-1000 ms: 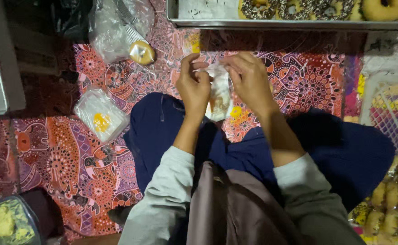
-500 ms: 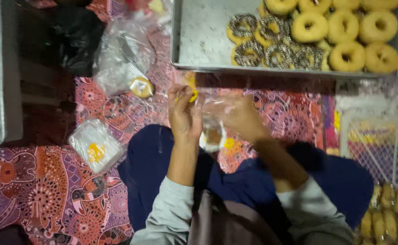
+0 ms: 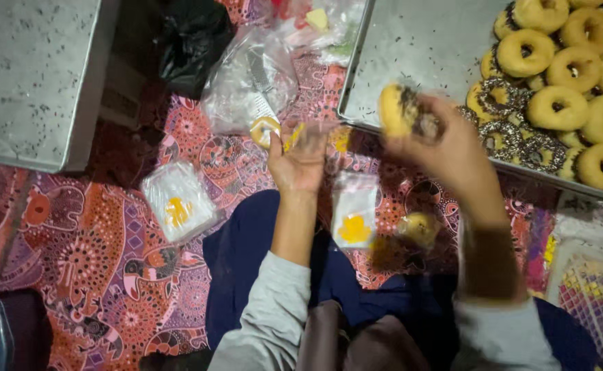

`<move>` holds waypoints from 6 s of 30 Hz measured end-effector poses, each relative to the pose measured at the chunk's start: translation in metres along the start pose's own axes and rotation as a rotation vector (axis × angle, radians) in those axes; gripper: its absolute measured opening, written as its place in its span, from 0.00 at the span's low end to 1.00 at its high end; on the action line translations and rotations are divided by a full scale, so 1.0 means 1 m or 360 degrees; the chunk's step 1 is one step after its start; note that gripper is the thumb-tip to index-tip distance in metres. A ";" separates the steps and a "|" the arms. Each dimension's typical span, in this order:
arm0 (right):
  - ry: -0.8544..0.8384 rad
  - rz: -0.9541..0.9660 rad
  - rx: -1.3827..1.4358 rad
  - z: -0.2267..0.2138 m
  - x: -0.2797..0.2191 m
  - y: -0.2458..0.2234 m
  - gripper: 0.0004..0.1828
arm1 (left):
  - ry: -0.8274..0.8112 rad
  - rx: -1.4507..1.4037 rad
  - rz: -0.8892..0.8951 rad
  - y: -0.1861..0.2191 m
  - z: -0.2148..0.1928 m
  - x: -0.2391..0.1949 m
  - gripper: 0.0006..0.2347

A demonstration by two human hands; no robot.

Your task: The person sits on a patterned mat and repeatedly picks donuts from a metal tray, places them into small clear plastic bags, and sets the packaged donuts aside. The donuts include plain and chocolate-sprinkled varieties.

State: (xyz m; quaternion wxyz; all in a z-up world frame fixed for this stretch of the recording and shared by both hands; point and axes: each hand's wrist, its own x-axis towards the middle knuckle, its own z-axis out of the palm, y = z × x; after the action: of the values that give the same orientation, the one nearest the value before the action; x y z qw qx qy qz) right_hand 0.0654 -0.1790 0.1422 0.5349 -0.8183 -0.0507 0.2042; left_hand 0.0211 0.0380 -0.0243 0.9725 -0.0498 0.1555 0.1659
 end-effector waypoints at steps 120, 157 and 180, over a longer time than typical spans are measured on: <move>0.0570 -0.0184 0.0693 -0.040 -0.198 0.229 0.21 | -0.0242 0.1077 -0.1334 -0.118 -0.133 -0.149 0.27; 0.1250 0.0105 -0.0942 -0.182 -0.270 0.361 0.31 | -0.0344 0.4099 0.0464 -0.087 -0.191 -0.105 0.00; 0.0845 -0.0869 -0.1029 0.015 -0.129 0.097 0.25 | -0.1001 0.2669 0.0739 -0.129 0.024 -0.172 0.10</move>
State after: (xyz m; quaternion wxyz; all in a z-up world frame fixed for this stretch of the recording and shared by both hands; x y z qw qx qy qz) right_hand -0.0717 -0.2459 0.0859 0.2821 -0.9229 -0.1857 -0.1849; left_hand -0.0830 -0.1325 0.0590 0.6302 0.7502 -0.0405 0.1957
